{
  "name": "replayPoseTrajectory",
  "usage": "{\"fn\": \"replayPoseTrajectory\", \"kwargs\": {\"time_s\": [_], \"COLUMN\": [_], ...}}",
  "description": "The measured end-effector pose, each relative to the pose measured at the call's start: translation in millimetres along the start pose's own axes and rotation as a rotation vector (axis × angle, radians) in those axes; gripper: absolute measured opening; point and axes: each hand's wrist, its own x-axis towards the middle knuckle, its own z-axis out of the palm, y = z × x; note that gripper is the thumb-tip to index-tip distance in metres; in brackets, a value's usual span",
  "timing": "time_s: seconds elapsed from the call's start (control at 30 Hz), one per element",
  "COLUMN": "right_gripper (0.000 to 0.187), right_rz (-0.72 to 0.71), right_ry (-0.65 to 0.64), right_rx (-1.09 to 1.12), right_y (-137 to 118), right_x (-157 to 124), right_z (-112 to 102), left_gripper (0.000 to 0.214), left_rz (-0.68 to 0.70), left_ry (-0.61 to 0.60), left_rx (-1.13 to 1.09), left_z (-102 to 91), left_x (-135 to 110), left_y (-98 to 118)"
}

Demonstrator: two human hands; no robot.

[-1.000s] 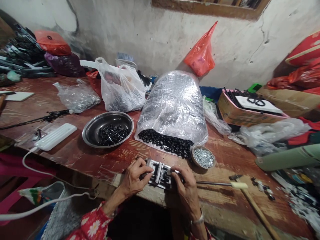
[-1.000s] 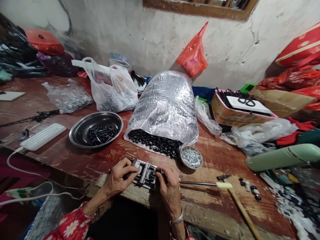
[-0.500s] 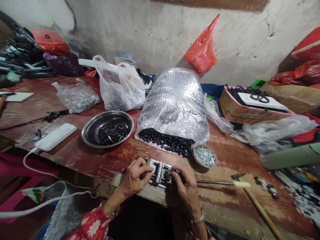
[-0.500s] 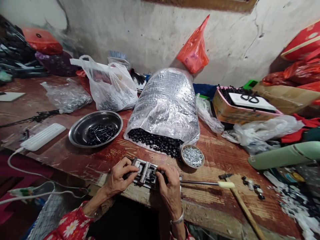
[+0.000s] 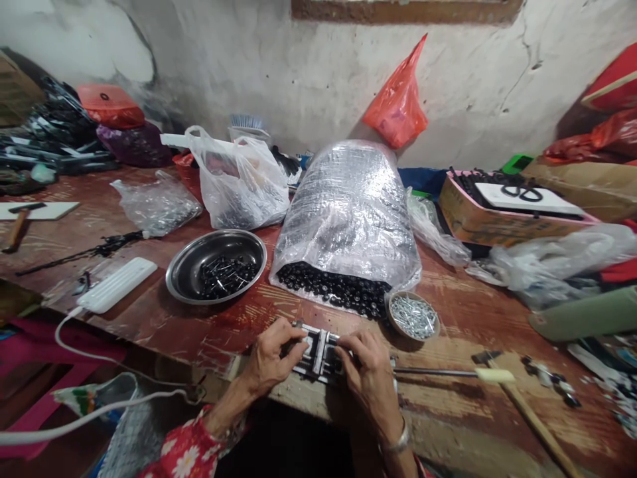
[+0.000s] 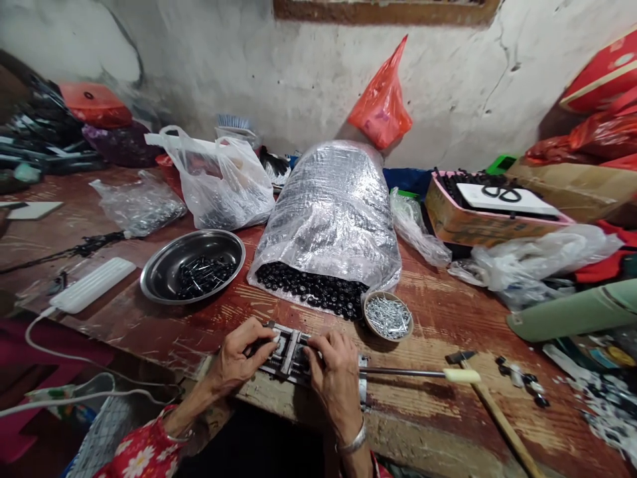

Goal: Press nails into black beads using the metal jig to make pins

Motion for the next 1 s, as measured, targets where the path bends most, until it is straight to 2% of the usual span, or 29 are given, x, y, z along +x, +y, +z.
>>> {"fn": "replayPoseTrajectory", "kwargs": {"time_s": [0.1, 0.2, 0.3, 0.4, 0.5, 0.63, 0.77, 0.87, 1.0], "right_gripper": [0.009, 0.008, 0.009, 0.008, 0.005, 0.009, 0.009, 0.007, 0.006], "right_rz": [0.024, 0.054, 0.066, 0.083, 0.108, 0.119, 0.111, 0.105, 0.096], "right_ry": [-0.007, 0.015, 0.031, 0.037, 0.022, 0.005, 0.013, 0.027, 0.036], "right_rx": [-0.026, -0.038, -0.018, 0.005, 0.018, 0.013, -0.006, 0.001, 0.036], "right_y": [-3, -6, -6, -5, -4, -5, -6, -5, -4], "right_x": [3, 4, 3, 3, 3, 3, 3, 2, 1], "right_z": [2, 4, 6, 8, 7, 7, 6, 7, 6], "left_gripper": [0.012, 0.013, 0.02, 0.022, 0.017, 0.017, 0.02, 0.016, 0.01], "left_rz": [-0.057, -0.078, -0.069, -0.048, -0.027, 0.007, 0.009, -0.023, -0.09], "left_ry": [0.017, -0.055, -0.147, -0.208, -0.259, -0.275, -0.231, -0.219, -0.253], "left_rx": [0.011, 0.169, 0.365, 0.401, 0.398, 0.344, 0.247, 0.151, 0.031], "left_z": [-2.4, 1.7, 14.5, 30.1, 40.4, 41.9, 35.1, 26.5, 9.7], "left_x": [25, 57, 89, 115, 130, 133, 127, 114, 84], "left_y": [4, 4, -3, -15, -27, -36, -33, -24, -9]}}
